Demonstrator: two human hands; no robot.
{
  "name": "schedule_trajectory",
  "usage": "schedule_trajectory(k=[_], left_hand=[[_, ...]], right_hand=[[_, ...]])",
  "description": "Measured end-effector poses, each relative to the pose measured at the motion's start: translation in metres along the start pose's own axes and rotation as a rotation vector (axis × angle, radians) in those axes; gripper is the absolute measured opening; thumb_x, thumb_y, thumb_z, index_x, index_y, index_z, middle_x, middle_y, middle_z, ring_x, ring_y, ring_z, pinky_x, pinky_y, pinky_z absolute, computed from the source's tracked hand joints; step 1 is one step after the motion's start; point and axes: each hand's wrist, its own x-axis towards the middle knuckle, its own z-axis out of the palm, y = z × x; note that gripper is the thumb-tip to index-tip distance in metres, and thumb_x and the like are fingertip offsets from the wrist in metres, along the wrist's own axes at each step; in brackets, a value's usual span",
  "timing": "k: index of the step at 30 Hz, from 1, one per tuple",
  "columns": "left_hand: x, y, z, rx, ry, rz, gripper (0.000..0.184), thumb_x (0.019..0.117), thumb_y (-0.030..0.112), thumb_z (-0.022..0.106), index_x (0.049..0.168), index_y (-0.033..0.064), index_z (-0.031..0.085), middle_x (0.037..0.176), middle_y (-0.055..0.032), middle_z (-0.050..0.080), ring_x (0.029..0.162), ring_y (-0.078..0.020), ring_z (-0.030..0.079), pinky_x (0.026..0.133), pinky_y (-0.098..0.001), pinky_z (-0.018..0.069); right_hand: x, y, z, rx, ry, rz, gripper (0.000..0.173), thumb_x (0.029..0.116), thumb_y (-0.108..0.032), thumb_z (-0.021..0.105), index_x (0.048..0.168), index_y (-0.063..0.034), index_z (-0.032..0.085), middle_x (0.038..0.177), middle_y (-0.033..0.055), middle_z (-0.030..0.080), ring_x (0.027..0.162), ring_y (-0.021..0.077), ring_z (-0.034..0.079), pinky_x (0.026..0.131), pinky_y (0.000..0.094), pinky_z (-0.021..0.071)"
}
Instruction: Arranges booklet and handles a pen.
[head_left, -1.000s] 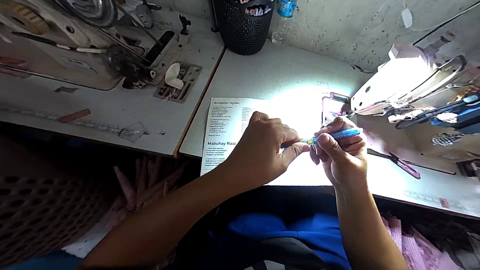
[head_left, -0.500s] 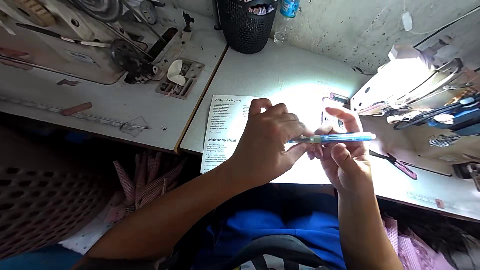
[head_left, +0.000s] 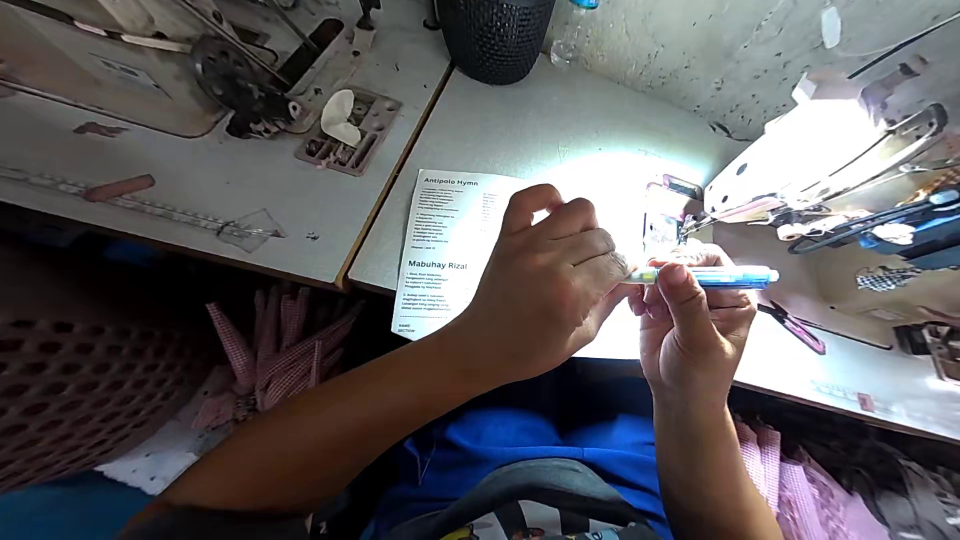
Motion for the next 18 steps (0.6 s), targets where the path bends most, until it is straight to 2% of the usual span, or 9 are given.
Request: schedule_trajectory(k=[6, 8, 11, 12, 14, 16, 18], left_hand=[[-0.008, -0.005, 0.009, 0.118, 0.092, 0.066, 0.011, 0.0917, 0.013, 0.072, 0.088, 0.0041, 0.078, 0.075, -0.0068, 0.067, 0.081, -0.0215, 0.057, 0.093, -0.0424, 0.0330], [-0.009, -0.006, 0.007, 0.110, 0.022, 0.002, 0.018, 0.0938, 0.022, 0.073, 0.094, 0.0058, 0.079, 0.081, -0.0063, 0.072, 0.086, -0.0219, 0.061, 0.095, -0.0441, 0.0322], [-0.009, -0.014, -0.006, -0.021, -0.255, -0.228, 0.044, 0.0946, 0.047, 0.066, 0.115, 0.0096, 0.075, 0.099, -0.0003, 0.074, 0.094, -0.0159, 0.063, 0.101, -0.0495, 0.0324], [-0.011, -0.018, -0.010, -0.104, -0.338, -0.293, 0.042, 0.0970, 0.049, 0.061, 0.113, 0.0128, 0.075, 0.097, 0.0031, 0.072, 0.092, -0.0120, 0.061, 0.100, -0.0484, 0.0334], [-0.015, -0.024, -0.013, -0.247, -0.415, -0.351, 0.031, 0.1011, 0.039, 0.057, 0.104, 0.0171, 0.077, 0.088, 0.0087, 0.070, 0.087, -0.0047, 0.060, 0.096, -0.0433, 0.0357], [-0.016, -0.023, -0.013, -0.273, -0.434, -0.336, 0.026, 0.1008, 0.033, 0.057, 0.093, 0.0179, 0.077, 0.079, 0.0097, 0.067, 0.081, -0.0029, 0.058, 0.094, -0.0421, 0.0344], [-0.016, -0.022, -0.012, -0.242, -0.402, -0.296, 0.026, 0.0996, 0.031, 0.059, 0.087, 0.0169, 0.077, 0.074, 0.0082, 0.066, 0.077, -0.0045, 0.058, 0.095, -0.0447, 0.0336]], right_hand=[[-0.004, 0.002, 0.012, 0.043, 0.130, 0.057, 0.002, 0.0960, -0.011, 0.070, 0.094, -0.0120, 0.071, 0.074, -0.0019, 0.068, 0.062, 0.0047, 0.063, 0.062, 0.0209, 0.0561], [-0.004, 0.003, 0.009, 0.040, 0.129, 0.070, 0.002, 0.0951, -0.011, 0.071, 0.097, -0.0118, 0.072, 0.077, -0.0010, 0.070, 0.065, 0.0057, 0.065, 0.065, 0.0220, 0.0577], [-0.004, 0.004, -0.002, 0.041, 0.115, 0.096, 0.007, 0.0936, -0.010, 0.073, 0.100, -0.0119, 0.074, 0.083, 0.0004, 0.073, 0.068, 0.0070, 0.068, 0.068, 0.0242, 0.0602], [-0.003, 0.004, -0.007, 0.032, 0.093, 0.090, 0.008, 0.0934, -0.010, 0.073, 0.101, -0.0123, 0.073, 0.084, 0.0004, 0.074, 0.069, 0.0071, 0.068, 0.068, 0.0243, 0.0602], [-0.003, 0.003, -0.015, 0.000, 0.019, 0.069, 0.009, 0.0942, -0.013, 0.073, 0.103, -0.0147, 0.073, 0.089, -0.0012, 0.074, 0.072, 0.0063, 0.068, 0.070, 0.0234, 0.0599], [-0.003, 0.003, -0.018, -0.021, -0.036, 0.045, 0.008, 0.0952, -0.015, 0.072, 0.103, -0.0158, 0.072, 0.093, -0.0025, 0.073, 0.075, 0.0057, 0.068, 0.070, 0.0225, 0.0594], [-0.004, 0.001, -0.017, -0.040, -0.041, 0.028, 0.006, 0.0956, -0.015, 0.071, 0.102, -0.0158, 0.071, 0.092, -0.0029, 0.072, 0.075, 0.0056, 0.067, 0.069, 0.0223, 0.0591]])
